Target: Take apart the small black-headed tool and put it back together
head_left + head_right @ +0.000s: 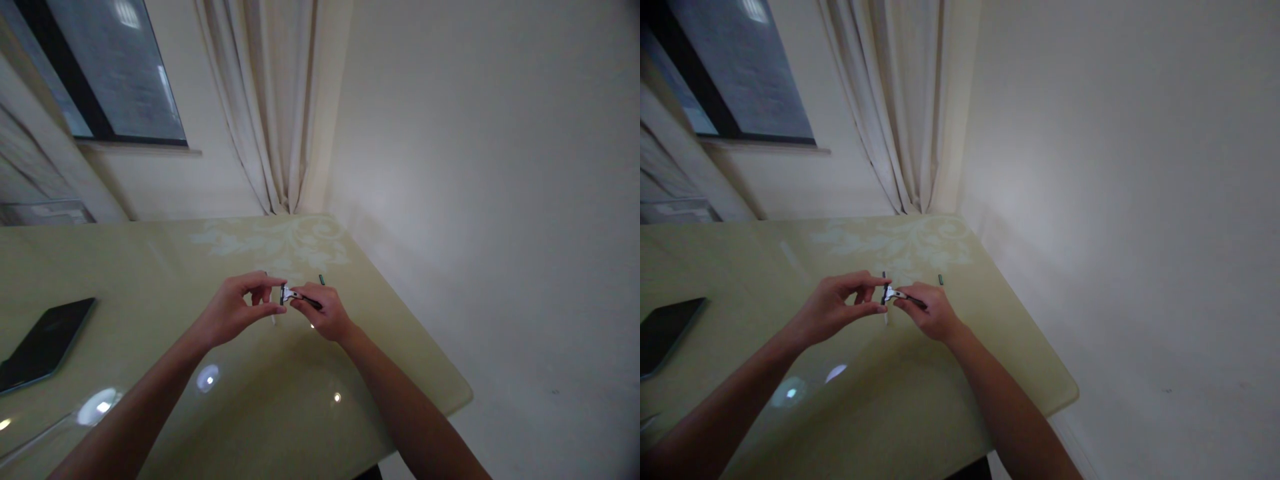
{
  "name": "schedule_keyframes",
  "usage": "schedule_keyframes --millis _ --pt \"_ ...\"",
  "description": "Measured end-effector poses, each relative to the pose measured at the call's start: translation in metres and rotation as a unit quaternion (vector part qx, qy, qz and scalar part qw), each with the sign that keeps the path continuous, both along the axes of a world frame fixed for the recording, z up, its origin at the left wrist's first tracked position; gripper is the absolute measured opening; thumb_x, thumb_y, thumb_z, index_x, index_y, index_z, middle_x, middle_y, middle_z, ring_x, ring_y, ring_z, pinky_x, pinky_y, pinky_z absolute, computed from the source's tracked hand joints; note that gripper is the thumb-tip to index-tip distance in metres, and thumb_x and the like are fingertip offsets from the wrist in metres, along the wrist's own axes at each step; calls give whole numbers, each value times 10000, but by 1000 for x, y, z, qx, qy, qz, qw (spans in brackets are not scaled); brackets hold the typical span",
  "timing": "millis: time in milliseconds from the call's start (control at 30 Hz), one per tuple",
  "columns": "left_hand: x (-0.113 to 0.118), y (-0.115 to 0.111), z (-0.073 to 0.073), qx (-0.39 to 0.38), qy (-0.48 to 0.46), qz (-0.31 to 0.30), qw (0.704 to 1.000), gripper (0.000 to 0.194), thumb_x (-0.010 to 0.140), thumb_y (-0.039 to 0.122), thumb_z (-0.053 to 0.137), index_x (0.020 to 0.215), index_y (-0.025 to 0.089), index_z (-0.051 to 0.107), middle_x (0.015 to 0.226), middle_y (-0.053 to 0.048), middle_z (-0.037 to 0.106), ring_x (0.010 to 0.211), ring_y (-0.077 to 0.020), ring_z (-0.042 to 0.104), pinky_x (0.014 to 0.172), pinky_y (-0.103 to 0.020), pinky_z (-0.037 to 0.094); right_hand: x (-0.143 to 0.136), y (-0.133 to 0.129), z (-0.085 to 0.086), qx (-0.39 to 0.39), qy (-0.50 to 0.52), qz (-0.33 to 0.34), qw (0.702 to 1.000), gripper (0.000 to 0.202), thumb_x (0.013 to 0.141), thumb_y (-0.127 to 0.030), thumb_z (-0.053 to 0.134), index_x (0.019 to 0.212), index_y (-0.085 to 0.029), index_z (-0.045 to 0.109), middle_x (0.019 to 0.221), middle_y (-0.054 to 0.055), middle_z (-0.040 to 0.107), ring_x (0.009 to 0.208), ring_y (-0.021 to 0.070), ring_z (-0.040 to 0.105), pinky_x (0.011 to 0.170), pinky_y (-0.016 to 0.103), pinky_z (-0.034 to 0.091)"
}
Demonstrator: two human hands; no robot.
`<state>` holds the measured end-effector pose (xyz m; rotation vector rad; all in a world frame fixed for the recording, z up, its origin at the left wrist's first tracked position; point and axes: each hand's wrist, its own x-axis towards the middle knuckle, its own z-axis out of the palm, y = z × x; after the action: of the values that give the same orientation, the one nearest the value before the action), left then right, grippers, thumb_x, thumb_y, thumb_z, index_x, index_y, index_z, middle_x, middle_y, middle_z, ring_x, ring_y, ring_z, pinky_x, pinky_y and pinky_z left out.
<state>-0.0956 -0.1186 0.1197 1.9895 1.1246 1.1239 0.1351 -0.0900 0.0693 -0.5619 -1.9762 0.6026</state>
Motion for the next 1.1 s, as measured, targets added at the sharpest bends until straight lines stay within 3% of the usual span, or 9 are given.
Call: schedule_keyframes --millis 500,700,1100 --pt "-3 4 -4 5 -11 -45 999 370 778 362 880 1110 213 811 681 42 577 610 -103 517 594 -228 426 0 -1 2 -67 -11 46 997 317 1005 -443 641 985 -155 772 819 59 712 710 161 612 701 273 469" --pt "0 3 -3 5 4 -17 1000 407 790 406 868 1130 208 767 737 38 597 645 -106 537 605 -224 445 0 -3 3 -56 7 6 998 298 1005 -419 639 1012 -157 781 820 55 730 699 157 626 686 263 471" --pt "0 1 0 -6 9 -39 999 472 820 418 842 1228 210 733 733 34 611 645 -111 544 607 -226 465 0 -5 5 -30 7 -10 999 267 1000 -397 651 1009 -161 775 835 61 735 720 160 640 709 266 482"
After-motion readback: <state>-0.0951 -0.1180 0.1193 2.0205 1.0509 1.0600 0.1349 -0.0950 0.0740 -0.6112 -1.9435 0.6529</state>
